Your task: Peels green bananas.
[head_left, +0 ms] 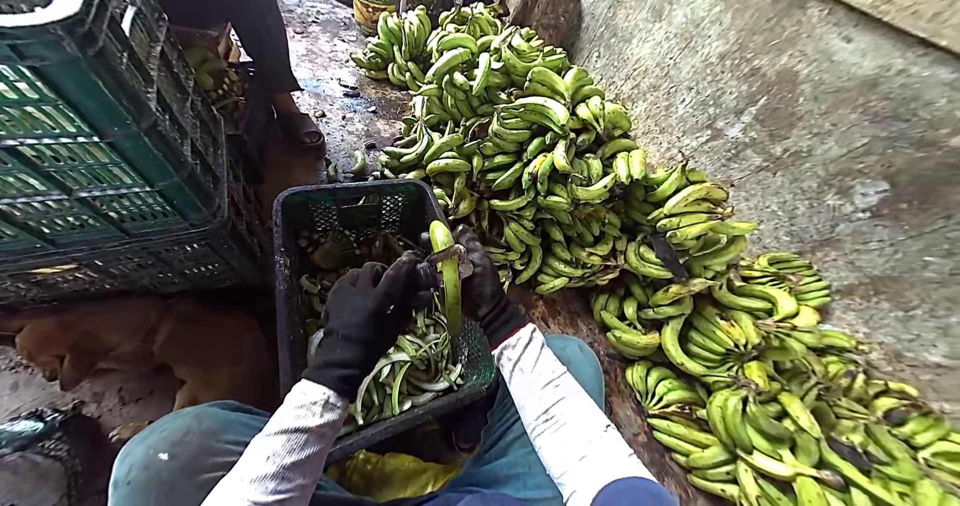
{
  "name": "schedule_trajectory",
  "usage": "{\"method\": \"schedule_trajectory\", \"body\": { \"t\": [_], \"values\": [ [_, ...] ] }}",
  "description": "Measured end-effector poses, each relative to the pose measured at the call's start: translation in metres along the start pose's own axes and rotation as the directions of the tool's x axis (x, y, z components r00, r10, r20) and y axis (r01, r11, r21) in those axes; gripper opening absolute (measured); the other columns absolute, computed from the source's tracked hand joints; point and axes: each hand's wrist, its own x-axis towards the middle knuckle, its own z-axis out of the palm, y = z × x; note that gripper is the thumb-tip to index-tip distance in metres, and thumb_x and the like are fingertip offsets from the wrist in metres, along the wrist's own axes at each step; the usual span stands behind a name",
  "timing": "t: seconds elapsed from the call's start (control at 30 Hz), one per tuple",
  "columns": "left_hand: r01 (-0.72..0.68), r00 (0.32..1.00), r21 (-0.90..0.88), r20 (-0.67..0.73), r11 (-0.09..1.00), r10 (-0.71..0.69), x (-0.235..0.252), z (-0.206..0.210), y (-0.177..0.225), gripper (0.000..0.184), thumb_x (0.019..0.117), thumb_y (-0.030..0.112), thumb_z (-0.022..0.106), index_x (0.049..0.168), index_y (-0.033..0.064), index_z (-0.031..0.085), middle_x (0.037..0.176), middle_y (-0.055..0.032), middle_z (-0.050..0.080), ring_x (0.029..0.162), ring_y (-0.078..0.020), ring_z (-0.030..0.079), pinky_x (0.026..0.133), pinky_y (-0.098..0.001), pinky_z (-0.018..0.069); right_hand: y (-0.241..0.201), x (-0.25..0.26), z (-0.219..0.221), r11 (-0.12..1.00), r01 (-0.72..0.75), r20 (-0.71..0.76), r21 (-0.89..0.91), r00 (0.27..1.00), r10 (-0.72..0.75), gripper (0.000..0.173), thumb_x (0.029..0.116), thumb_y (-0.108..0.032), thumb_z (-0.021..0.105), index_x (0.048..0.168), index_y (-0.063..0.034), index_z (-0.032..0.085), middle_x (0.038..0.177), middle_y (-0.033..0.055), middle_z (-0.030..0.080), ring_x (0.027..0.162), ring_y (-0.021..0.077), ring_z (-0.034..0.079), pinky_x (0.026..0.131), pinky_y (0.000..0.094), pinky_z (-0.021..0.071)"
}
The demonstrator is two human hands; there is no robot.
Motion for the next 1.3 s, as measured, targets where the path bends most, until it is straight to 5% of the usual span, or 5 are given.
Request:
{"method": "schedule_trajectory", "body": {
  "t": [0.23, 0.43, 0.63, 0.97, 1.3],
  "values": [
    [0.416, 0.903, -0.226, 0.216, 0.881, -0.371, 0.012, -0.004, -0.002, 0.049, 0.1065, 0.041, 0.049, 0.151, 0.0206, 0.051, 0.132, -0.0188, 0.063, 0.119, -0.038, 0.062, 0.097, -0.0637, 0.0484, 0.007, -0.011, 0.006, 0.738, 0.231, 0.095, -0.634, 0.97, -0.223, 0.044, 0.108, -0.018, 0.035, 0.14, 0.0049, 0.054, 0.126, 0.0225, 0.065, 0.116, 0.0242, 0.063, 0.104, 0.0409, 0.049],
    [0.682, 0.73, -0.414, 0.437, 0.603, -0.525, 0.009, -0.003, -0.024, 0.047, 0.1077, 0.053, 0.04, 0.141, 0.0239, 0.058, 0.106, -0.0098, 0.07, 0.087, -0.022, 0.067, 0.079, -0.0453, 0.0535, 0.018, -0.017, -0.002, 0.889, 0.219, 0.151, -0.402, 0.974, -0.171, 0.053, 0.1041, -0.035, 0.035, 0.126, 0.0033, 0.064, 0.095, 0.0095, 0.071, 0.077, 0.0119, 0.066, 0.074, 0.0332, 0.0588],
    [0.343, 0.918, -0.238, 0.289, 0.909, -0.271, 0.004, -0.008, -0.019, 0.054, 0.1024, 0.056, 0.048, 0.147, 0.0264, 0.054, 0.126, -0.0115, 0.067, 0.112, -0.0299, 0.066, 0.094, -0.0605, 0.0517, 0.005, -0.003, -0.016, 0.862, -0.277, -0.1, 0.425, 0.932, 0.349, 0.06, 0.1035, -0.064, 0.028, 0.106, -0.0133, 0.06, 0.068, 0.0045, 0.058, 0.05, 0.0151, 0.056, 0.046, 0.0321, 0.0531],
    [-0.294, 0.952, 0.002, 0.091, 0.956, 0.292, -0.017, 0.021, 0.007, 0.048, 0.0913, 0.039, 0.066, 0.137, 0.0265, 0.065, 0.106, -0.0191, 0.071, 0.097, -0.0429, 0.068, 0.081, -0.0613, 0.0541, 0.002, -0.017, -0.041, 0.826, -0.261, -0.034, 0.5, 0.947, 0.32, 0.049, 0.1082, -0.042, 0.026, 0.1, -0.01, 0.062, 0.066, 0.0028, 0.061, 0.051, 0.0113, 0.059, 0.048, 0.0258, 0.0534],
    [0.693, 0.721, -0.401, 0.397, 0.599, -0.568, 0.003, 0.014, -0.029, 0.056, 0.1024, 0.061, 0.047, 0.137, 0.0194, 0.06, 0.106, -0.0122, 0.069, 0.092, -0.026, 0.066, 0.084, -0.0517, 0.0535, 0.008, -0.02, -0.013, 0.951, -0.183, -0.005, 0.249, 0.982, 0.19, 0.038, 0.1084, -0.03, 0.03, 0.109, -0.0095, 0.062, 0.082, 0.0061, 0.067, 0.069, 0.015, 0.065, 0.063, 0.0329, 0.0583]
  ]
}}
